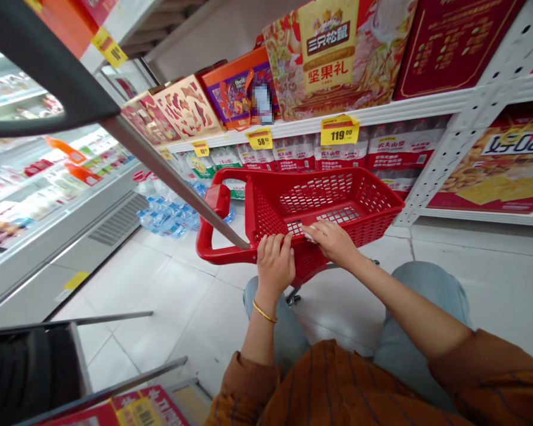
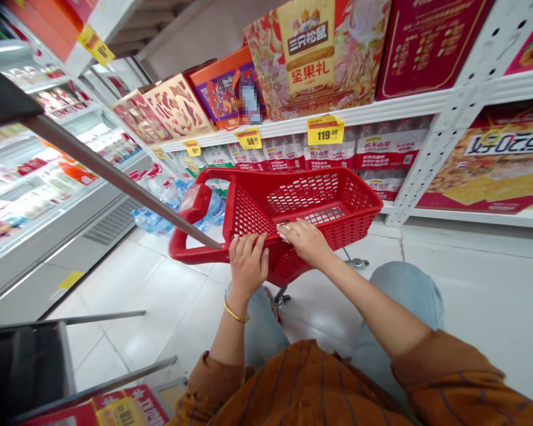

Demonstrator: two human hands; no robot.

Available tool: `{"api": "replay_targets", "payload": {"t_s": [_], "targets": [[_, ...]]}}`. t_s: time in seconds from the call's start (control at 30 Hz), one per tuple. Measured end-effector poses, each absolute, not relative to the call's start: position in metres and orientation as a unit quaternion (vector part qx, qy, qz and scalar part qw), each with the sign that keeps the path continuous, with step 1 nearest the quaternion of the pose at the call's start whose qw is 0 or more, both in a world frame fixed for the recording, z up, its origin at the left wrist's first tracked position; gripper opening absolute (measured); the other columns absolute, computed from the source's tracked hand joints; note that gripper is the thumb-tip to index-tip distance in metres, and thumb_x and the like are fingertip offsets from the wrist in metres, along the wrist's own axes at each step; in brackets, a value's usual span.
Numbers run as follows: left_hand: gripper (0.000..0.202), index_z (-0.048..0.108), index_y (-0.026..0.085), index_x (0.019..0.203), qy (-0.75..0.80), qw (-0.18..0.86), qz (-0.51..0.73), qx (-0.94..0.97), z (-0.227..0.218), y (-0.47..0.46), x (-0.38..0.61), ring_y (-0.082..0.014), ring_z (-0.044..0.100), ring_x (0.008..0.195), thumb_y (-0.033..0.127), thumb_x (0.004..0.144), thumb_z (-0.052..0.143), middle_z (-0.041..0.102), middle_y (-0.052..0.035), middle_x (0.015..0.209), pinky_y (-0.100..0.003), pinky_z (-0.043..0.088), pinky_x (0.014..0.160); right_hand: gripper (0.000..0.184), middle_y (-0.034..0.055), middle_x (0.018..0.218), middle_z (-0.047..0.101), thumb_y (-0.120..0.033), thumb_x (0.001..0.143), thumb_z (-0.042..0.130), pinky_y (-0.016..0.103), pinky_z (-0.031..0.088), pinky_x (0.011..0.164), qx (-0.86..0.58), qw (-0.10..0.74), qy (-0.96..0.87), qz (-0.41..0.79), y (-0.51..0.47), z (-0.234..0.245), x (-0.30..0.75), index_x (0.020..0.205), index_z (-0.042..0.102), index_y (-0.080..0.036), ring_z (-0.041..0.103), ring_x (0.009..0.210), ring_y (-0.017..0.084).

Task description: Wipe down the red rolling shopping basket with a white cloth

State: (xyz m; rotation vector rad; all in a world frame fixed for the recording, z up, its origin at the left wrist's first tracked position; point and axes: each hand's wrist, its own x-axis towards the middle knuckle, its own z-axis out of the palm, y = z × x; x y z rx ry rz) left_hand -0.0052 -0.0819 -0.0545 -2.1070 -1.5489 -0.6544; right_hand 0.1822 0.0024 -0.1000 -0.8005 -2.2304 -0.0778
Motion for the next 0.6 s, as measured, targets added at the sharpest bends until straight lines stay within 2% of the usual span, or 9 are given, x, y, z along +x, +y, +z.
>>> {"api": "replay_targets", "payload": {"t_s": [0.23,0.47,0.6], "targets": [[0.036,0.06,0.016,0.122,-0.565,0.218,-0.24,-0.759,-0.053,-0.084,-0.006,-0.0245,0.055,0.114,0.025,0.089,0.049,0.066,-0.0098,0.116,-0.041,0.027,0.112,0.033,0.0123,0.108,0.066,-0.015,0.096,0.041,0.038,0.05,0.086,-0.322,0.381,-0.864,-0.068,0.005,-0.106,0.202,0.123,0.059,-0.017,0.058,0.098,0.022],[0.036,0.061,0.016,0.121,-0.571,0.212,-0.246,-0.754,-0.051,-0.085,-0.004,-0.0245,0.055,0.113,0.026,0.089,0.049,0.066,-0.0096,0.115,-0.041,0.024,0.112,0.035,0.0125,0.122,0.063,-0.023,0.097,0.045,0.046,0.042,0.103,-0.31,0.395,-0.863,-0.051,-0.009,-0.095,0.174,0.131,0.052,-0.017,0.055,0.112,0.023],[0.036,0.061,0.017,0.121,-0.574,0.203,-0.247,-0.754,-0.052,-0.084,-0.006,-0.0243,0.055,0.113,0.026,0.089,0.048,0.066,-0.0091,0.115,-0.041,0.023,0.113,0.037,0.0113,0.119,0.065,-0.021,0.097,0.045,0.047,0.038,0.107,-0.319,0.411,-0.853,-0.044,-0.013,-0.1,0.161,0.132,0.052,-0.019,0.056,0.111,0.021]]}}
